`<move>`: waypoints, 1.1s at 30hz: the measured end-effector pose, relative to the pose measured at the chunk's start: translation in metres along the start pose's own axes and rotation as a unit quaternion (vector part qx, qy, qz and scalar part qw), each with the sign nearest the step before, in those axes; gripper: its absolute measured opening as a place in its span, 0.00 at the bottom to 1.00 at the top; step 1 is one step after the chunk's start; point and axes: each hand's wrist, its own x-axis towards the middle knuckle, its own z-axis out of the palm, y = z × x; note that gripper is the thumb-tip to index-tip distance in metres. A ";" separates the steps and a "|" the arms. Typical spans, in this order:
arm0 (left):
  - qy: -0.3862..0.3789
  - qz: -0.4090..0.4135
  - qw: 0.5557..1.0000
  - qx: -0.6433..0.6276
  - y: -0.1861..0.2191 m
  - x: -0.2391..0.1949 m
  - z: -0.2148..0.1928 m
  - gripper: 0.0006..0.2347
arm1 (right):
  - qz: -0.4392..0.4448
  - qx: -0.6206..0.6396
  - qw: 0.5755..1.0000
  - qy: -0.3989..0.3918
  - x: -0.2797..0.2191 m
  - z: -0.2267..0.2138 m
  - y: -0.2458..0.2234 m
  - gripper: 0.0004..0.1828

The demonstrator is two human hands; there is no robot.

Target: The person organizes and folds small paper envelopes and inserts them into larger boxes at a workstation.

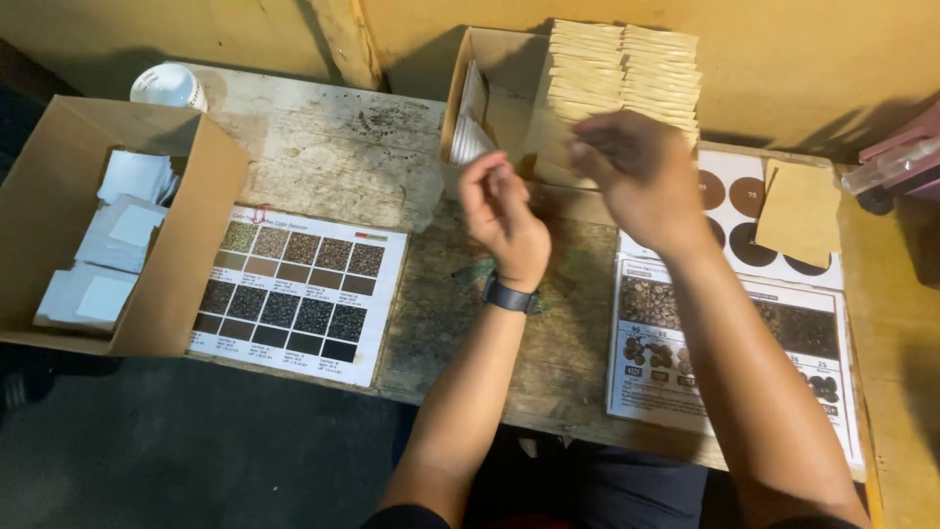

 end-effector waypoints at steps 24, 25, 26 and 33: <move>0.183 -0.031 0.981 -0.058 0.004 0.067 -0.035 0.09 | 0.166 -0.384 0.883 -0.212 0.110 0.151 0.057 0.09; 0.183 -0.032 0.981 -0.050 0.002 0.066 -0.035 0.09 | 0.178 -0.394 0.877 -0.211 0.110 0.151 0.057 0.09; 0.182 -0.032 0.981 -0.050 0.003 0.066 -0.035 0.09 | 0.178 -0.394 0.877 -0.210 0.110 0.152 0.059 0.09; 0.132 -0.052 0.990 0.014 -0.002 0.062 -0.037 0.07 | 0.055 -0.341 0.932 -0.109 0.093 0.120 0.040 0.04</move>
